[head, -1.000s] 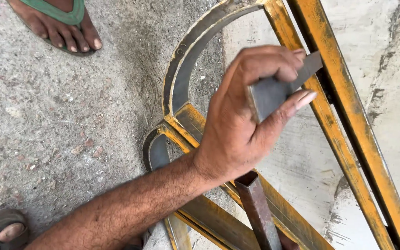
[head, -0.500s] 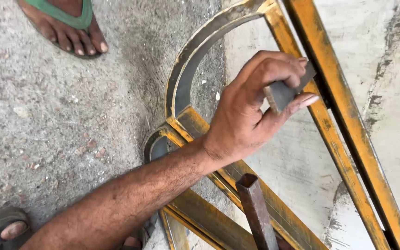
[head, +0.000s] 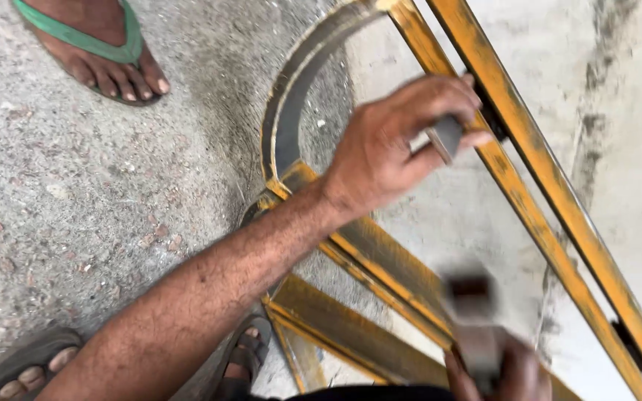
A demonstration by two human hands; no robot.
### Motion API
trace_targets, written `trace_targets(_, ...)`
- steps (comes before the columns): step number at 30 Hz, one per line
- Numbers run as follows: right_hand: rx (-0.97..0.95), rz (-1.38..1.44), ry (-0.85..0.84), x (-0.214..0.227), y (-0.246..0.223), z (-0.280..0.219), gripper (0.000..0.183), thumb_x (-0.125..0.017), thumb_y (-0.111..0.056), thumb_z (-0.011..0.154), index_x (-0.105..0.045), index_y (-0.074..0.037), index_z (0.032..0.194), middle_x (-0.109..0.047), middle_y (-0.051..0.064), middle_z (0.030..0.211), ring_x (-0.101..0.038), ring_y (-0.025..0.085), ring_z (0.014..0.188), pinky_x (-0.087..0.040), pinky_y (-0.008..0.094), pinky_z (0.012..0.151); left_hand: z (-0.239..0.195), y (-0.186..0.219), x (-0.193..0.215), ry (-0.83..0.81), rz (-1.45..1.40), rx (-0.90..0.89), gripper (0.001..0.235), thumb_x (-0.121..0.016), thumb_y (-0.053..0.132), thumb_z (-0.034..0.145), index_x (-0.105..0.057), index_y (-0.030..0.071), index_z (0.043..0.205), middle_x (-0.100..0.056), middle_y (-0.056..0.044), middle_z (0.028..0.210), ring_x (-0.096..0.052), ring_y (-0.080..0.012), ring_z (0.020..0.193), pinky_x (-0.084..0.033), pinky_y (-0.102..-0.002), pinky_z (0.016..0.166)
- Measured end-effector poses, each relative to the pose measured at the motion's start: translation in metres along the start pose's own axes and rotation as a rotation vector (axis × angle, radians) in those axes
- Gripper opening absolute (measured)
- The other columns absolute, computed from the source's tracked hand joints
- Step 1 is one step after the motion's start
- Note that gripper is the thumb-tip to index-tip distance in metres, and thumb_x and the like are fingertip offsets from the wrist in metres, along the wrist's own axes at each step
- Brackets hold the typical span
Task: The person sits on the floor and uses a hammer to strike a metal chisel against a yellow metal frame. The person repeatedly positions the chisel on the frame and hits it with the hammer to chip away material.
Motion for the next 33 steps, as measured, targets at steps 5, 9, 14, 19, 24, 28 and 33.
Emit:
trace_targets(5,0.099,0.069,0.061,0.086,-0.113,0.092,0.068,-0.083,-0.037,0.073,-0.054,-0.003,0.125,-0.075,0.014,0.095,-0.078,0.028,0.083,-0.063,0.041,0.075,0.004,0.007,0.003,-0.027,-0.01,0.012,0.026,-0.073,0.036,0.105,-0.057,0.022,0.121,-0.069,0.001,0.127,-0.068,-0.0195,0.13,-0.065,-0.026,0.09)
trace_targets(9,0.41,0.073,0.237,0.103,-0.163,0.116,0.062,-0.076,-0.03,0.082,-0.051,0.008,0.124,-0.071,0.024,0.093,-0.074,0.035,0.076,-0.059,0.045,0.07,0.006,0.001,0.005,-0.044,0.0,0.048,0.024,-0.073,0.034,0.105,-0.059,0.022,0.12,-0.07,0.002,0.128,-0.069,-0.0183,0.13,-0.064,-0.026,0.094)
trace_targets(14,0.16,0.166,0.183,0.103,-0.179,0.122,0.052,-0.073,-0.028,0.091,-0.051,0.004,0.125,-0.072,0.02,0.083,-0.073,0.035,0.068,-0.057,0.046,0.061,0.005,0.003,0.005,-0.047,0.06,0.041,0.03,-0.071,0.029,0.102,-0.056,0.019,0.127,-0.067,-0.003,0.132,-0.068,-0.02,0.126,-0.064,-0.031,0.099)
trace_targets(19,0.225,0.157,0.235,0.104,-0.186,0.123,0.047,-0.073,-0.03,0.097,-0.049,0.001,0.123,-0.069,0.021,0.083,-0.07,0.038,0.072,-0.054,0.048,0.063,-0.008,-0.005,-0.009,-0.064,0.017,0.042,0.031,-0.071,0.03,0.106,-0.054,0.025,0.132,-0.068,0.001,0.132,-0.07,-0.0187,0.126,-0.064,-0.031,0.1)
trace_targets(24,0.089,0.23,0.187,0.094,-0.175,0.132,0.045,-0.072,-0.029,0.093,-0.051,-0.002,0.123,-0.069,0.019,0.074,-0.07,0.034,0.059,-0.053,0.045,0.055,0.001,-0.009,-0.004,-0.121,-0.002,0.14,0.032,-0.072,0.031,0.102,-0.062,0.022,0.13,-0.067,-0.003,0.126,-0.074,-0.0183,0.113,-0.065,-0.028,0.091)
trace_targets(28,0.009,0.163,0.165,0.097,-0.171,0.128,0.043,-0.074,-0.027,0.094,-0.054,-0.002,0.122,-0.069,0.02,0.074,-0.068,0.037,0.061,-0.051,0.046,0.055,-0.002,-0.018,-0.013,-0.153,-0.017,0.191,0.022,-0.073,0.028,0.102,-0.066,0.021,0.122,-0.069,-0.003,0.127,-0.075,-0.0163,0.113,-0.065,-0.028,0.093)
trace_targets(33,0.101,0.152,0.285,0.112,-0.176,0.133,0.044,-0.071,-0.03,0.094,-0.05,0.0,0.119,-0.068,0.023,0.078,-0.069,0.038,0.066,-0.054,0.047,0.059,0.004,-0.016,-0.016,-0.169,-0.061,0.202,0.024,-0.071,0.02,0.1,-0.065,0.017,0.123,-0.067,-0.007,0.134,-0.073,-0.0179,0.114,-0.066,-0.027,0.092)
Point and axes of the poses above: each hand's wrist, its own z-axis towards the middle knuckle, its own x-axis out of the back of the hand, y = z × x, the point moved 9 cm from there along z, towards the middle knuckle
